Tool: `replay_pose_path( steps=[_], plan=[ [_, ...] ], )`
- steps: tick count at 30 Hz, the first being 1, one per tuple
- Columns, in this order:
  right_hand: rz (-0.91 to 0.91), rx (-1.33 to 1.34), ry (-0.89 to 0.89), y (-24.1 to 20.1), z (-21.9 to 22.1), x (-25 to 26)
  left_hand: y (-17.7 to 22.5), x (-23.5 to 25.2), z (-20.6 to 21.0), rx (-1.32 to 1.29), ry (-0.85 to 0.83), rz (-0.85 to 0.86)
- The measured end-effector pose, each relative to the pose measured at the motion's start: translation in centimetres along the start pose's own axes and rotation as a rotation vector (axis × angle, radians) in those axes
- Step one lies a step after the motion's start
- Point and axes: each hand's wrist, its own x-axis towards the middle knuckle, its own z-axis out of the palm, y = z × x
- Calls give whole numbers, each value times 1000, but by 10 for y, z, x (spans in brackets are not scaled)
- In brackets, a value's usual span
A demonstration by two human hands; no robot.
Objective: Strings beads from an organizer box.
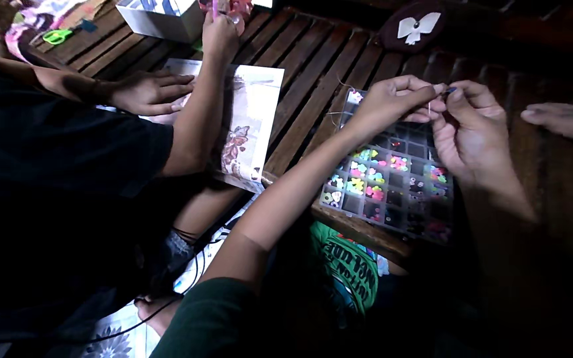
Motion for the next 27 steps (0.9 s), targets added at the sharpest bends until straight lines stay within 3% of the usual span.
replay_pose_path(
  steps=[17, 27],
  plan=[
    [-132, -286, 49, -11, 5, -1, -3, 0, 1, -103, -24, -129],
    [-147, -261, 55, -12, 5, -3, -2, -1, 1, -135, -34, -156]
  ],
)
